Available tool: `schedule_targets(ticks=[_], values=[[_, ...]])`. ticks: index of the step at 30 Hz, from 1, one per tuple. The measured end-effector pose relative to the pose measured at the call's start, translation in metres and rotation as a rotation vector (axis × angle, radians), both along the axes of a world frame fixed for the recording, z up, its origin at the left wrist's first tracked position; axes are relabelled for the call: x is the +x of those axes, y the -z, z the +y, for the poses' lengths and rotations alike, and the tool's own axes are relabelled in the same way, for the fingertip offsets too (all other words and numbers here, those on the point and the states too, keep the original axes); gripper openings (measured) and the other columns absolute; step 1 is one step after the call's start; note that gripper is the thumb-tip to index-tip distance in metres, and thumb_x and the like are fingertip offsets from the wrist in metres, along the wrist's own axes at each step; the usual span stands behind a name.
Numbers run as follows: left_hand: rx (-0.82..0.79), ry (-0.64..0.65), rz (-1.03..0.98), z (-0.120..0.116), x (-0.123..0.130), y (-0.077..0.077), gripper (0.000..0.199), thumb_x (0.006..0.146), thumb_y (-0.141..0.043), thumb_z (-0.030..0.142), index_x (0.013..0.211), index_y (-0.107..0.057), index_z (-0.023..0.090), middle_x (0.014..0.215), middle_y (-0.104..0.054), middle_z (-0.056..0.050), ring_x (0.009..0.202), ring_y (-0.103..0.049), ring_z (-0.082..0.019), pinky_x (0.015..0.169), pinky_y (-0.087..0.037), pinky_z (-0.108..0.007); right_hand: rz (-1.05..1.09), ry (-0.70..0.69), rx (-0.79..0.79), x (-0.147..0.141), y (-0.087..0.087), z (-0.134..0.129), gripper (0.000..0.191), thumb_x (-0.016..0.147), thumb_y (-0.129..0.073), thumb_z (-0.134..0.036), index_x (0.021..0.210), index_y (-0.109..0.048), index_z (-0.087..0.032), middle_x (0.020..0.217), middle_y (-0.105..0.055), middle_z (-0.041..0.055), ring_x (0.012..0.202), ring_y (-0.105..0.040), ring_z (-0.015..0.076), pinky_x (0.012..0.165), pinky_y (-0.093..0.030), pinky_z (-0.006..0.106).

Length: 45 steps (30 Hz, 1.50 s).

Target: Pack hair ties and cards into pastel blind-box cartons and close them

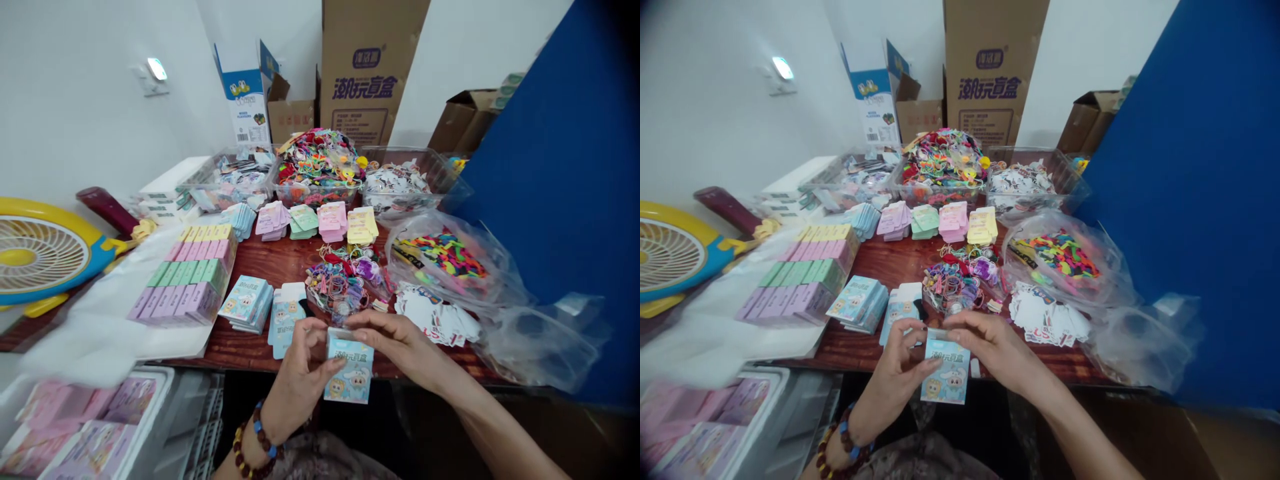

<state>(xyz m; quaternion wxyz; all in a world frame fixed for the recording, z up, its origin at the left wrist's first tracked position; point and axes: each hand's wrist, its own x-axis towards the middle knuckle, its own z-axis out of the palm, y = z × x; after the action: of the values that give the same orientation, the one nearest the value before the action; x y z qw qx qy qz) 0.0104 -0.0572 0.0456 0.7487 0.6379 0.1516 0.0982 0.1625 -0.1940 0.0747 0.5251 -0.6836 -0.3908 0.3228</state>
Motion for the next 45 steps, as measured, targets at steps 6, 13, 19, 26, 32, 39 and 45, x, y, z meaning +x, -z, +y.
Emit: schedule_targets(ticks=[6, 13, 19, 26, 32, 39, 45], values=[[0.053, 0.056, 0.013, 0.003, -0.001, -0.004, 0.042, 0.088, -0.068, 0.029, 0.115, -0.038, 0.026, 0.104, -0.067, -0.001, 0.091, -0.068, -0.016, 0.080, -0.053, -0.029, 0.138, -0.022, -0.066, 0.001, 0.000, -0.002, 0.027, 0.085, -0.067, -0.043, 0.103, -0.080, -0.026, 0.098, -0.079, 0.0013, 0.093, -0.072, 0.0234, 0.085, -0.056, 0.035], [0.123, 0.071, 0.047, 0.004, -0.001, -0.006, 0.043, 0.087, -0.068, 0.025, 0.121, -0.044, 0.026, 0.098, -0.068, 0.001, 0.089, -0.067, -0.016, 0.079, -0.053, -0.028, 0.000, -0.091, -0.091, 0.000, -0.008, -0.005, 0.023, 0.090, -0.062, -0.036, 0.106, -0.079, -0.031, 0.099, -0.079, -0.0017, 0.092, -0.074, 0.0253, 0.083, -0.060, 0.039], [0.141, 0.002, 0.052, 0.004, -0.004, 0.002, 0.043, 0.089, -0.066, 0.029, 0.129, -0.054, 0.029, 0.117, -0.069, -0.001, 0.102, -0.066, -0.017, 0.090, -0.052, -0.030, -0.241, -0.138, -0.004, -0.007, -0.003, -0.012, 0.032, 0.097, -0.055, -0.030, 0.126, -0.069, -0.033, 0.121, -0.072, 0.0000, 0.113, -0.069, 0.0241, 0.101, -0.054, 0.042], [0.000, 0.006, 0.046, 0.007, -0.004, 0.006, 0.034, 0.086, -0.070, 0.032, 0.118, -0.064, 0.025, 0.109, -0.072, -0.002, 0.094, -0.067, -0.016, 0.084, -0.054, -0.027, -0.368, 0.026, 0.125, -0.018, 0.024, -0.017, 0.026, 0.094, -0.061, -0.029, 0.117, -0.075, -0.028, 0.117, -0.074, 0.0060, 0.108, -0.071, 0.0229, 0.094, -0.058, 0.034], [0.008, 0.016, 0.101, 0.018, -0.015, 0.002, 0.029, 0.086, -0.069, 0.036, 0.110, -0.065, 0.021, 0.096, -0.070, -0.002, 0.082, -0.068, -0.017, 0.075, -0.056, -0.027, -0.186, -0.011, 0.078, -0.016, 0.028, -0.002, 0.019, 0.091, -0.065, -0.036, 0.102, -0.078, -0.027, 0.098, -0.076, 0.0039, 0.089, -0.072, 0.0198, 0.079, -0.059, 0.028], [0.655, -0.620, 0.044, 0.063, -0.044, -0.018, 0.055, 0.092, -0.062, 0.041, 0.143, -0.044, 0.027, 0.146, -0.050, -0.010, 0.134, -0.050, -0.026, 0.113, -0.043, -0.045, 0.285, 0.133, 0.135, -0.013, 0.018, 0.122, 0.035, 0.076, -0.072, -0.047, 0.094, -0.074, -0.018, 0.079, -0.069, 0.0025, 0.066, -0.066, 0.0170, 0.059, -0.061, 0.031], [1.020, -0.630, 0.090, 0.112, -0.055, -0.015, 0.051, 0.095, -0.056, 0.040, 0.140, -0.046, 0.021, 0.144, -0.051, -0.014, 0.137, -0.047, -0.027, 0.117, -0.037, -0.050, 0.072, 0.026, 0.079, -0.019, 0.014, 0.215, 0.020, 0.083, -0.062, -0.035, 0.084, -0.071, -0.017, 0.070, -0.066, 0.0012, 0.060, -0.065, 0.0156, 0.052, -0.054, 0.026]])
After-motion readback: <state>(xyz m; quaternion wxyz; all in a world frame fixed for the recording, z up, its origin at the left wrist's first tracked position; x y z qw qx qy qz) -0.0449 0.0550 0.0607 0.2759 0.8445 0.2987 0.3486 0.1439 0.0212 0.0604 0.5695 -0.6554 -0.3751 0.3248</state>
